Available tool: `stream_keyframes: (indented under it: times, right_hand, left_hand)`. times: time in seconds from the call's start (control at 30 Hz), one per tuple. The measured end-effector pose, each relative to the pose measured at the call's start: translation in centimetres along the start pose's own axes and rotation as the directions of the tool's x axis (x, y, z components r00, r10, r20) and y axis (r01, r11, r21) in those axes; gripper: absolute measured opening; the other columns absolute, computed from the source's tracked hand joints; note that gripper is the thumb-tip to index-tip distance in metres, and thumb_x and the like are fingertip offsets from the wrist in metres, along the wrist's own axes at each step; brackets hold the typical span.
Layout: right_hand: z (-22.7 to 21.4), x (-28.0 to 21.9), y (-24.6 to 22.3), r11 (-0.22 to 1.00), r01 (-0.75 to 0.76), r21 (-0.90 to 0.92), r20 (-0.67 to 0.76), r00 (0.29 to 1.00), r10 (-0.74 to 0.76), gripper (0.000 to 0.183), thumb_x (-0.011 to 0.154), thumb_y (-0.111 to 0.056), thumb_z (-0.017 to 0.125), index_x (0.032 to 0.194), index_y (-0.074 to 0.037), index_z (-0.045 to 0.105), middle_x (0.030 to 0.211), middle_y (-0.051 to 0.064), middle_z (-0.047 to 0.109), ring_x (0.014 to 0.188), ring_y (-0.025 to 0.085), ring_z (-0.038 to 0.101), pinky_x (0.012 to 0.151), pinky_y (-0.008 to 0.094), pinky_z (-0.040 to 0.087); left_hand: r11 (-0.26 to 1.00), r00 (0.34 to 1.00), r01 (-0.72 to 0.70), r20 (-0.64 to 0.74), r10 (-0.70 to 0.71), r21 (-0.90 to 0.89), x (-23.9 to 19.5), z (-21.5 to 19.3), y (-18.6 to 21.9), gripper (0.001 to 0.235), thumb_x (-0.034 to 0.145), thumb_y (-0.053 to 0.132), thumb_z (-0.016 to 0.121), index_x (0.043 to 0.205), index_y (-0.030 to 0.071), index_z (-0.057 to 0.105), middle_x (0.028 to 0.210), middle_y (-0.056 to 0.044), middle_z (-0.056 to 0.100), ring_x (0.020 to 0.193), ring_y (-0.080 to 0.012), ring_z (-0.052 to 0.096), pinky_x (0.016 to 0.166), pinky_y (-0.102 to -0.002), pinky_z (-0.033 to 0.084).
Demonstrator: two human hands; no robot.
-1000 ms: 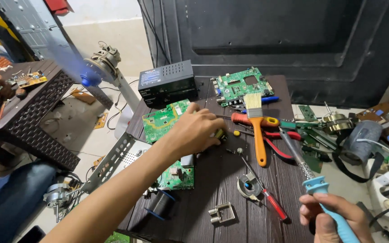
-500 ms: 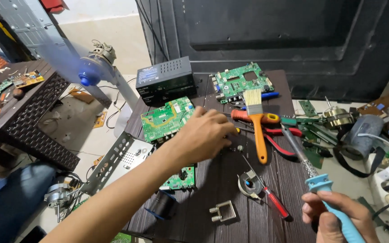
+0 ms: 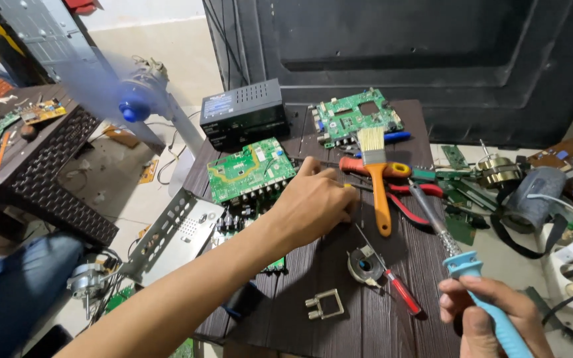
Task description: The person solders a small metal component using a soldering iron and solder wire. They hold the component with their left hand while applying solder with the iron in their right hand. The workspace contains various circuit boards and tools.
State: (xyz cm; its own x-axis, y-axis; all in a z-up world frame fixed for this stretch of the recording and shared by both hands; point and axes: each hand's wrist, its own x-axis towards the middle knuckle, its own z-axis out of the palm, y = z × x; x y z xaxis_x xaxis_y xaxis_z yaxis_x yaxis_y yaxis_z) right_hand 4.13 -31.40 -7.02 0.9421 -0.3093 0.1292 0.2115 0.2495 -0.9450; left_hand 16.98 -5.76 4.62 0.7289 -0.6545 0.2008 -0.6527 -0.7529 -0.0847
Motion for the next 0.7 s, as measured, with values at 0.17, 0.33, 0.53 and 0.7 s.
stream_keyframes:
  times: [0.17, 0.33, 0.53, 0.7]
  right_hand:
    - [3.0, -1.7, -3.1, 0.974, 0.163, -0.157, -0.015, 0.986, -0.168, 0.042, 0.099, -0.017, 0.052, 0.126, 0.015, 0.049, 0.109, 0.038, 0.062, 0.080, 0.039, 0.061, 0.065, 0.041, 0.048]
    - [3.3, -2.2, -4.1, 0.965, 0.198, -0.172, 0.015, 0.980, -0.198, 0.041, 0.101, -0.015, 0.051, 0.129, 0.015, 0.047, 0.113, 0.037, 0.061, 0.086, 0.040, 0.062, 0.070, 0.041, 0.050]
    - [1.7, -1.5, -2.3, 0.953, 0.232, -0.195, 0.086, 0.972, -0.219, 0.046, 0.099, -0.023, 0.053, 0.128, 0.012, 0.049, 0.113, 0.034, 0.063, 0.085, 0.039, 0.063, 0.070, 0.039, 0.050]
    - [-1.5, -1.3, 0.2, 0.978, 0.196, -0.077, 0.115, 0.976, -0.186, 0.054, 0.096, -0.037, 0.062, 0.132, 0.002, 0.053, 0.109, 0.029, 0.066, 0.090, 0.034, 0.069, 0.072, 0.036, 0.056]
  left_hand:
    - [0.937, 0.976, -0.075, -0.166, 0.139, 0.340, -3.8, -1.4, 2.0, 0.008, 0.096, 0.020, 0.067, 0.099, 0.013, 0.069, 0.080, -0.005, 0.069, 0.079, -0.0249, 0.059, 0.078, -0.040, 0.044]
    - [0.888, 0.893, 0.182, -0.307, -0.329, -0.423, -10.2, -4.7, 6.6, 0.018, 0.095, -0.006, 0.062, 0.108, 0.001, 0.072, 0.105, -0.019, 0.069, 0.078, -0.0332, 0.074, 0.067, -0.038, 0.070]
    - [0.674, 0.755, 0.220, -0.315, -0.575, -0.705, -15.1, 0.0, 9.6, 0.029, 0.098, -0.001, 0.053, 0.115, 0.010, 0.073, 0.107, -0.010, 0.067, 0.089, -0.0260, 0.071, 0.077, -0.034, 0.059]
    - [0.701, 0.685, 0.196, -0.416, -0.598, -0.686, -15.0, 1.6, 10.3, 0.020, 0.095, 0.000, 0.065, 0.112, 0.007, 0.072, 0.101, -0.008, 0.076, 0.088, -0.0214, 0.076, 0.081, -0.032, 0.061]
